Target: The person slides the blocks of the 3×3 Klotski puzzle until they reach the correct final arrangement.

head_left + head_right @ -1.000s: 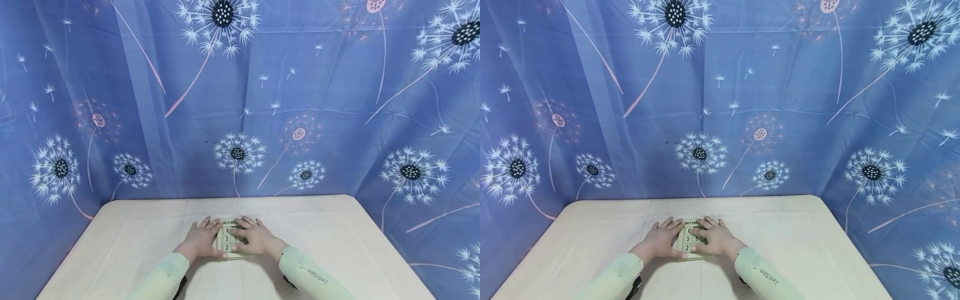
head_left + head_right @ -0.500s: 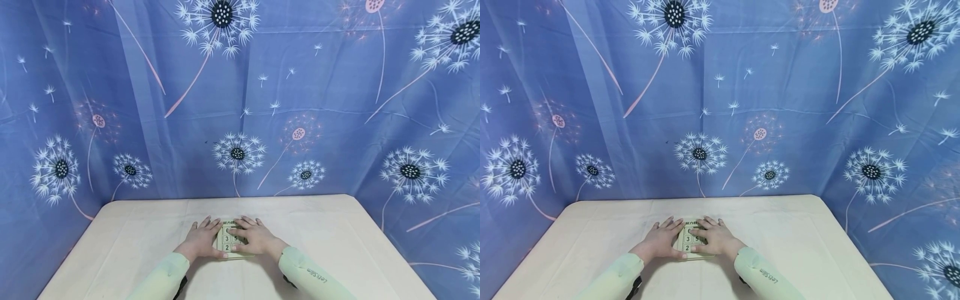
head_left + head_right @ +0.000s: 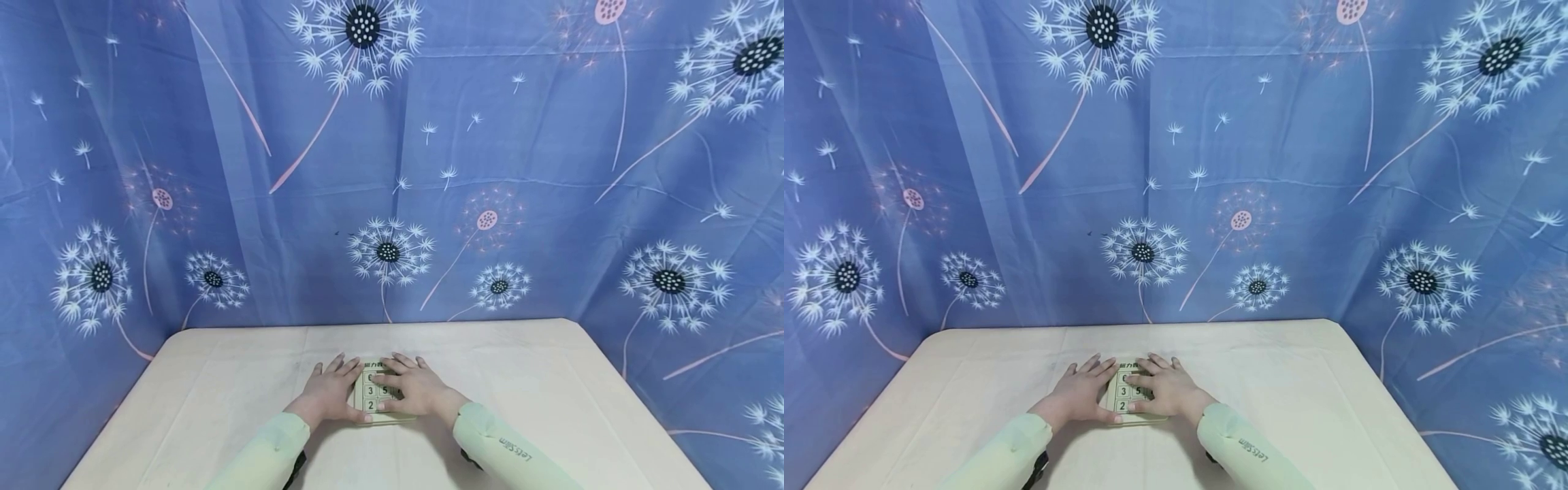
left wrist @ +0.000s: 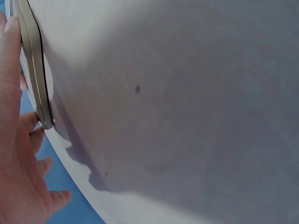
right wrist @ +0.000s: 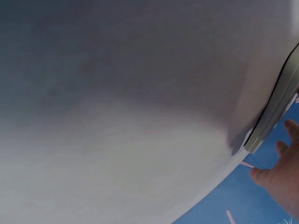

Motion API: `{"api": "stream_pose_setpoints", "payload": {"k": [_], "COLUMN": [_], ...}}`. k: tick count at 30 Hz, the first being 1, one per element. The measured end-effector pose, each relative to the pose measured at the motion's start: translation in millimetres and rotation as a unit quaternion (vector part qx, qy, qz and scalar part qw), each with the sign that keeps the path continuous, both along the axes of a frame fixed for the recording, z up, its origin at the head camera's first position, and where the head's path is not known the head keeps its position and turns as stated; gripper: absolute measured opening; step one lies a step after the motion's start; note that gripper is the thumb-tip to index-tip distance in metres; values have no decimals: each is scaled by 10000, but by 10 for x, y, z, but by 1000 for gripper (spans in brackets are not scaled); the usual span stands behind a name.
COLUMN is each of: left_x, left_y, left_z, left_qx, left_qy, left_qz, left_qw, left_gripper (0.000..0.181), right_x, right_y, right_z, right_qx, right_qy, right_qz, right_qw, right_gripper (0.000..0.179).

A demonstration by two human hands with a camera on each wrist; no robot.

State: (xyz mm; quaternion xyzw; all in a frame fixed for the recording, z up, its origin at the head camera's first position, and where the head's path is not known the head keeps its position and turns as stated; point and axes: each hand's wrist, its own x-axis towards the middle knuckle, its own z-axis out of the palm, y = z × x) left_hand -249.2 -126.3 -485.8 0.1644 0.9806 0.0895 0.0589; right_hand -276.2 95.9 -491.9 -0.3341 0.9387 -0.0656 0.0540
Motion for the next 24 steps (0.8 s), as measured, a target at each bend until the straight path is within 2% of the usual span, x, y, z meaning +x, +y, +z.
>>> {"api": "stream_pose_setpoints", "payload": {"k": [10,17,24], "left_x": [8,3,-10], "left_y": [7,-3,-11], "left_z": [22,9,-21], "left_qx": [8,60,42], "left_qy": [-13,-39,4], "left_qz": [16,11,-26], "left_qw": [10000,10000,10000], "left_gripper": [110,111,111], "right_x": [7,17,15], "right_y": [6,132,260], "right_z": [41,81,68], "right_qx": [-107,-466,-505], "right_qy": [-45,-20,51], "right_qz": [41,41,-9], "right_qw": [9999,9989,9987], "right_gripper": [62,62,62]}}
